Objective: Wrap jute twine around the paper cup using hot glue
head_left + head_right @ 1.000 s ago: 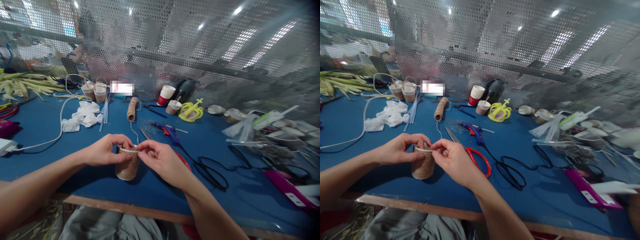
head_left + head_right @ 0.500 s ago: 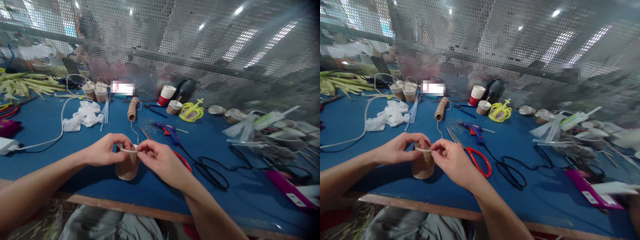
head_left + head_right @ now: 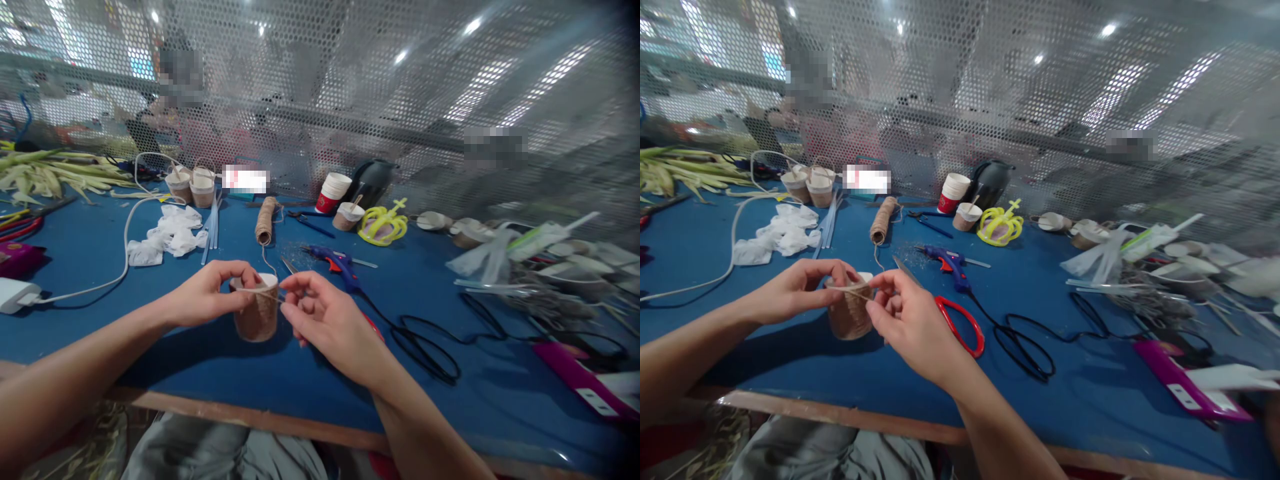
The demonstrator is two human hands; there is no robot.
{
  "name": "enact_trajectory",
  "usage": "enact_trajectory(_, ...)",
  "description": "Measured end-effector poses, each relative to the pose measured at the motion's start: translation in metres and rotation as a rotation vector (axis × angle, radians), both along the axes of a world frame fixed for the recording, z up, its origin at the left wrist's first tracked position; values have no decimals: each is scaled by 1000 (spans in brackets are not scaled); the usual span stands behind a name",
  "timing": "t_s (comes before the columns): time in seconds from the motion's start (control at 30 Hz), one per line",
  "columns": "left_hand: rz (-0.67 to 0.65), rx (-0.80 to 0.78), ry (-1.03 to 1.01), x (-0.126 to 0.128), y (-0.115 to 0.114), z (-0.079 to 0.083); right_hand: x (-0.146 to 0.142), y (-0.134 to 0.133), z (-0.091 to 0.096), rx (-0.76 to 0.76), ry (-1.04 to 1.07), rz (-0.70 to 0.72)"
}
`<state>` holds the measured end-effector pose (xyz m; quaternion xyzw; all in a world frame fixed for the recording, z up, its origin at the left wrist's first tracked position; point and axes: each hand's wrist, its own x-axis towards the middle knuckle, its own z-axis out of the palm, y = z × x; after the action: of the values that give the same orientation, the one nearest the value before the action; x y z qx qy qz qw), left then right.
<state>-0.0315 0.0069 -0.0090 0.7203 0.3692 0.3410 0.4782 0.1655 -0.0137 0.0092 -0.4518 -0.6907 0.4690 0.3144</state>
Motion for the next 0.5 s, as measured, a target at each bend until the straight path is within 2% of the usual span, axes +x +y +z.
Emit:
enact_trajectory(0.1, 147, 151, 64, -1, 3, -2, 2, -3, 2, -31, 6, 15)
enact_trajectory(0.2, 234, 220, 73, -2, 6, -7, 5, -4, 3, -58, -87, 170)
enact_trajectory(0.3, 265, 230, 76, -1, 7, -11, 10, 0, 8, 74, -262, 300)
enact_trajectory(0.37, 263, 237, 90, 0, 7, -13, 17, 8, 15, 216, -376, 185)
enact_trajectory(0.43, 256, 246, 101, 0, 6, -13, 27, 24, 21, 271, -533, -110)
enact_trajectory(0.5, 250, 255, 122, 1, 5, -13, 41, 47, 21, 213, -768, -432)
